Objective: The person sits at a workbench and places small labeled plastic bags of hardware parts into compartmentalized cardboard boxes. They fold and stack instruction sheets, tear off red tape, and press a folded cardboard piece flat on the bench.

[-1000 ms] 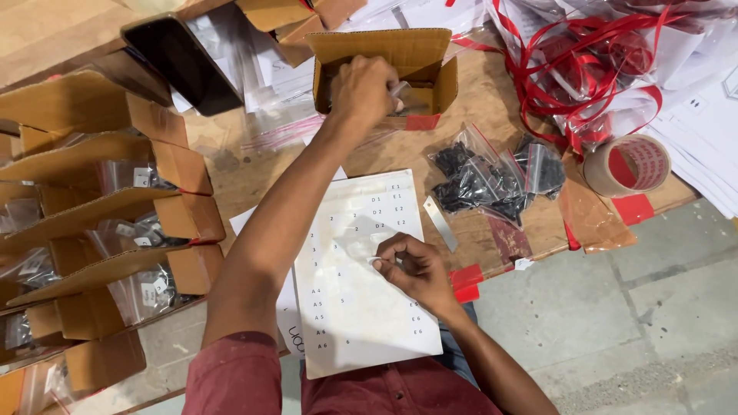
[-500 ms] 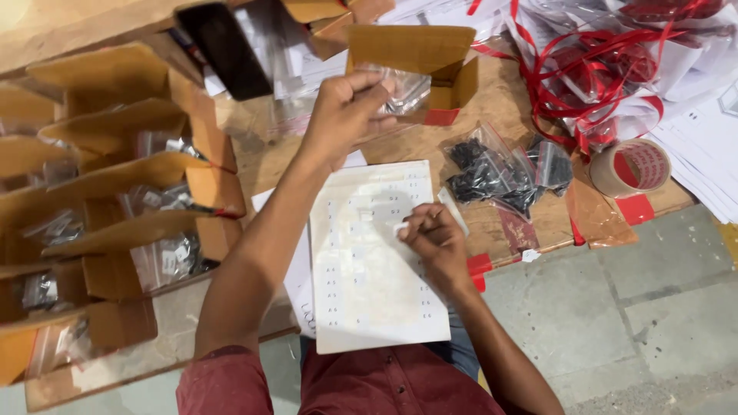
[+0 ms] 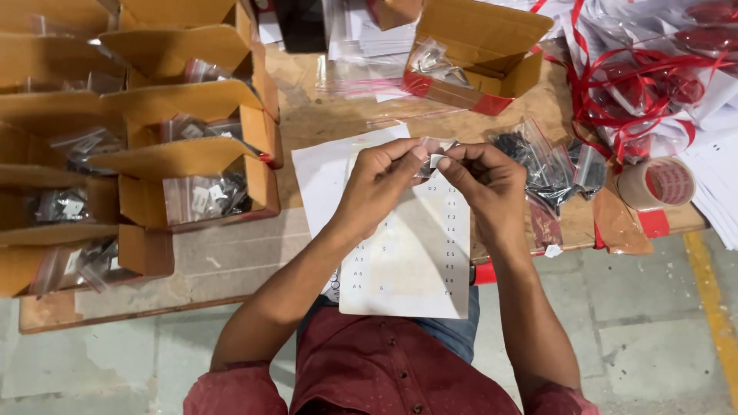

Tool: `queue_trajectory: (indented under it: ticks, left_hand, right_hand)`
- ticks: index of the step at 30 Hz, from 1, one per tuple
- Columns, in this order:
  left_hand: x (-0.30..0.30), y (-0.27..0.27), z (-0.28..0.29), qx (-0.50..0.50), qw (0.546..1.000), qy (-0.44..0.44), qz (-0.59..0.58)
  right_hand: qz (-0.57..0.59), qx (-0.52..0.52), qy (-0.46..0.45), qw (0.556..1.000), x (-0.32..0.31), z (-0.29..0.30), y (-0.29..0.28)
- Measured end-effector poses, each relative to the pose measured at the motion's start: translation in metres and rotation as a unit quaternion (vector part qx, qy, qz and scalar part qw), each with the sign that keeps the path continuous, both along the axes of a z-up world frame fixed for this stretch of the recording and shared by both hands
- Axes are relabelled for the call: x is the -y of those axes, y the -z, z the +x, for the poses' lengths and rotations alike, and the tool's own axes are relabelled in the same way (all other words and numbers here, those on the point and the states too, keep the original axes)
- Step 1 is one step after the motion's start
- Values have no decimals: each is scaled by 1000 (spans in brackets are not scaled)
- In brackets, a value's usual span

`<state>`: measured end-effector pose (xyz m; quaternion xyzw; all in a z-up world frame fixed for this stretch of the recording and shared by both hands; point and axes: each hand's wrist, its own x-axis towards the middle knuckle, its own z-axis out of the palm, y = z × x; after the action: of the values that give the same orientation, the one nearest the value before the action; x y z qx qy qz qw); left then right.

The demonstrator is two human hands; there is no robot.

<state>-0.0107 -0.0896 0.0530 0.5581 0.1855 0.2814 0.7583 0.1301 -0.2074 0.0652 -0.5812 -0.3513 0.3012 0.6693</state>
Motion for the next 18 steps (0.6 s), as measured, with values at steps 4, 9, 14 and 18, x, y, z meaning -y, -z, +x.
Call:
queue_trajectory:
  ticks: [4,9,14,18]
  left_hand:
    - [5,4,-11,18,999,6,26]
    - [3,6,-27,36,998,-5,49]
    - [-2,3,-48,66,997,2,-33]
    - [0,8,-67,77,995,-1,-62]
  right_hand:
    - [-2,34,0,999,-6,-9,-1]
    - [-11,136,18,990,-11,-15,-4]
    - [19,76,26,997,-20,-26,3]
    - [52,-1,-33,998,-31,-49,-8]
